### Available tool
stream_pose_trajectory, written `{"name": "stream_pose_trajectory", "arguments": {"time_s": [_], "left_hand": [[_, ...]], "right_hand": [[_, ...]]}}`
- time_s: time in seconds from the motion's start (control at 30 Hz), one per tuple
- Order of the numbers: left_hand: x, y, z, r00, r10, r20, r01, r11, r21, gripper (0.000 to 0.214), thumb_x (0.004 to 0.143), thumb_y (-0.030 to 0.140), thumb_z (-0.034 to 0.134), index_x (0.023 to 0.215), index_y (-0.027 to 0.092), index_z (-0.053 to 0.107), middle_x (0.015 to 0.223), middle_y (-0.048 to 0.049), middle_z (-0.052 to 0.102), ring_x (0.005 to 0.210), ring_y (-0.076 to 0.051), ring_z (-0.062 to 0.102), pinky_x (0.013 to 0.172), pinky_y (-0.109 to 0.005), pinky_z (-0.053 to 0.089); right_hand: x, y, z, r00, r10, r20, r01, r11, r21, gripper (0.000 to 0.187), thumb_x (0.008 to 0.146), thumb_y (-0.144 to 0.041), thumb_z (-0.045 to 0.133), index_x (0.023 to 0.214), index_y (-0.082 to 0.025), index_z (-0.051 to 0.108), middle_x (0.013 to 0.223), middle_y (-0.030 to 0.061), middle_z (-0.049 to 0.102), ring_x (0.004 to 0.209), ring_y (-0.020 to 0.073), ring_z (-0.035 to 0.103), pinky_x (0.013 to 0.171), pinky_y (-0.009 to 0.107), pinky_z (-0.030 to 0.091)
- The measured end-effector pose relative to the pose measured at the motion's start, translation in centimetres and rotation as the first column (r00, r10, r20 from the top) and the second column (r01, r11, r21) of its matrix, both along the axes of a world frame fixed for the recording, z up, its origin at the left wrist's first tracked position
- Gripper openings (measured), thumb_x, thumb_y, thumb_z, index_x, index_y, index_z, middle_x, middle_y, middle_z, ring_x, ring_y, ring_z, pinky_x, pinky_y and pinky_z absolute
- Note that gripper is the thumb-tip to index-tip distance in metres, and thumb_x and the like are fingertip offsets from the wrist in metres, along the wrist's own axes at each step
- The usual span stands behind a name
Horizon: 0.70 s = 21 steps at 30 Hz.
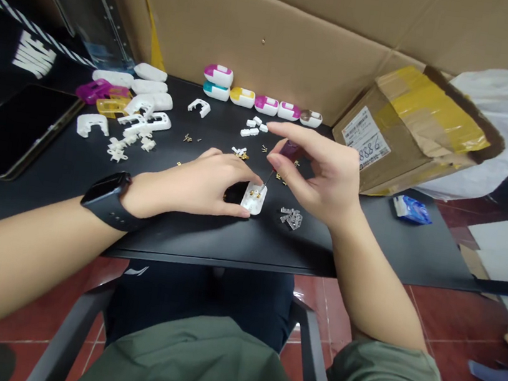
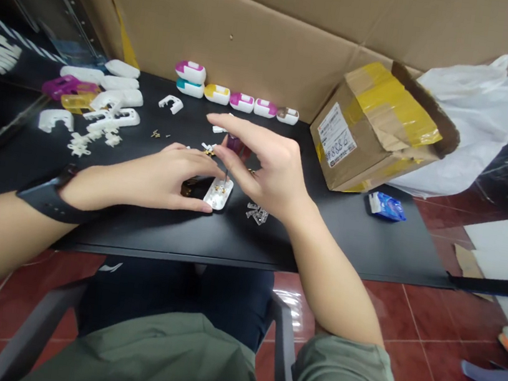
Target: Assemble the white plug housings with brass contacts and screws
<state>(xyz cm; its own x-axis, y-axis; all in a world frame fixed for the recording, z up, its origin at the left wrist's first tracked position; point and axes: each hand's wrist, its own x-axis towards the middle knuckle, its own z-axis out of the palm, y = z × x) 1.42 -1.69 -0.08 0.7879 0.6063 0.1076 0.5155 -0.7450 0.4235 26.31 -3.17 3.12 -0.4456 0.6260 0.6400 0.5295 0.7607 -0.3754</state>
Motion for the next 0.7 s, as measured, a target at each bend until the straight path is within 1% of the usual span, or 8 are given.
{"name": "stream_pose_trajectory", "arguments": {"time_s": [0.1,0.2,0.27,0.37,0.47,0.57,0.63,0.7], "left_hand": [[-0.1,0.1,-0.2,1.000,-0.005,-0.003,0.005,1.000,0.005,0.057,0.103,0.061,0.073,0.148,0.026,0.070,0.150,-0.0092,0.075,0.135,-0.035,0.069,0.112,-0.046,0.042],[-0.2,0.2,-0.3,1.000,-0.005,-0.005,0.005,1.000,0.010,0.058,0.102,0.065,0.072,0.146,0.027,0.071,0.146,-0.0094,0.077,0.133,-0.036,0.070,0.111,-0.046,0.042],[-0.2,0.3,-0.4,1.000,-0.008,-0.002,0.008,1.000,0.014,0.059,0.101,0.067,0.073,0.146,0.028,0.072,0.145,-0.0092,0.077,0.133,-0.036,0.070,0.111,-0.046,0.042],[-0.1,0.3,-0.3,1.000,-0.008,0.004,0.008,1.000,0.006,0.056,0.101,0.064,0.074,0.144,0.027,0.073,0.143,-0.0095,0.078,0.129,-0.035,0.071,0.109,-0.045,0.044],[0.0,0.3,-0.1,1.000,-0.008,-0.002,0.008,1.000,-0.003,0.052,0.102,0.059,0.074,0.141,0.025,0.074,0.139,-0.0098,0.079,0.124,-0.033,0.073,0.105,-0.043,0.046],[0.0,0.2,0.0,1.000,-0.015,-0.004,0.015,1.000,-0.001,0.052,0.103,0.060,0.073,0.142,0.025,0.072,0.143,-0.0092,0.078,0.131,-0.033,0.071,0.108,-0.043,0.046],[0.0,0.2,0.1,1.000,-0.021,0.005,0.021,1.000,-0.007,0.053,0.104,0.059,0.072,0.145,0.026,0.070,0.147,-0.0089,0.076,0.136,-0.033,0.069,0.112,-0.043,0.046],[-0.1,0.1,0.1,1.000,-0.023,0.013,0.023,1.000,-0.008,0.053,0.104,0.058,0.072,0.146,0.026,0.070,0.146,-0.0091,0.076,0.135,-0.033,0.070,0.112,-0.043,0.046]], "right_hand": [[0.1,0.1,0.2,0.999,-0.036,0.041,0.036,0.999,-0.005,0.040,0.110,-0.040,0.066,0.149,-0.031,0.073,0.111,0.0069,0.081,0.103,0.0278,0.080,0.099,0.050,0.072],[0.3,0.1,0.5,0.999,-0.033,0.039,0.034,0.999,-0.030,0.042,0.112,-0.038,0.063,0.153,-0.031,0.070,0.112,0.0079,0.081,0.104,0.0278,0.081,0.100,0.050,0.072],[0.3,0.0,0.6,1.000,0.020,0.016,-0.019,0.999,-0.048,0.043,0.114,-0.036,0.058,0.155,-0.029,0.068,0.114,0.0078,0.082,0.103,0.0261,0.081,0.098,0.047,0.072],[0.4,-0.2,0.9,0.989,0.150,-0.016,-0.151,0.985,-0.082,0.044,0.115,-0.031,0.055,0.157,-0.026,0.066,0.120,0.0065,0.082,0.104,0.0227,0.082,0.101,0.044,0.072],[0.5,-0.5,1.1,0.972,0.231,-0.031,-0.233,0.961,-0.151,0.047,0.115,-0.025,0.054,0.161,-0.027,0.062,0.131,0.0047,0.081,0.102,0.0179,0.082,0.103,0.038,0.070],[0.7,-0.6,1.2,0.977,0.208,-0.036,-0.211,0.964,-0.161,0.046,0.114,-0.025,0.057,0.160,-0.026,0.065,0.133,0.0061,0.081,0.105,0.0183,0.081,0.103,0.035,0.070],[0.8,-0.6,1.2,0.989,0.145,-0.002,-0.144,0.984,-0.105,0.043,0.112,-0.029,0.062,0.154,-0.027,0.070,0.124,0.0056,0.082,0.106,0.0214,0.081,0.102,0.039,0.072],[0.9,-0.5,1.1,0.996,0.072,0.046,-0.069,0.995,-0.070,0.041,0.110,-0.033,0.067,0.150,-0.031,0.073,0.116,0.0035,0.082,0.106,0.0242,0.081,0.099,0.045,0.073]]}}
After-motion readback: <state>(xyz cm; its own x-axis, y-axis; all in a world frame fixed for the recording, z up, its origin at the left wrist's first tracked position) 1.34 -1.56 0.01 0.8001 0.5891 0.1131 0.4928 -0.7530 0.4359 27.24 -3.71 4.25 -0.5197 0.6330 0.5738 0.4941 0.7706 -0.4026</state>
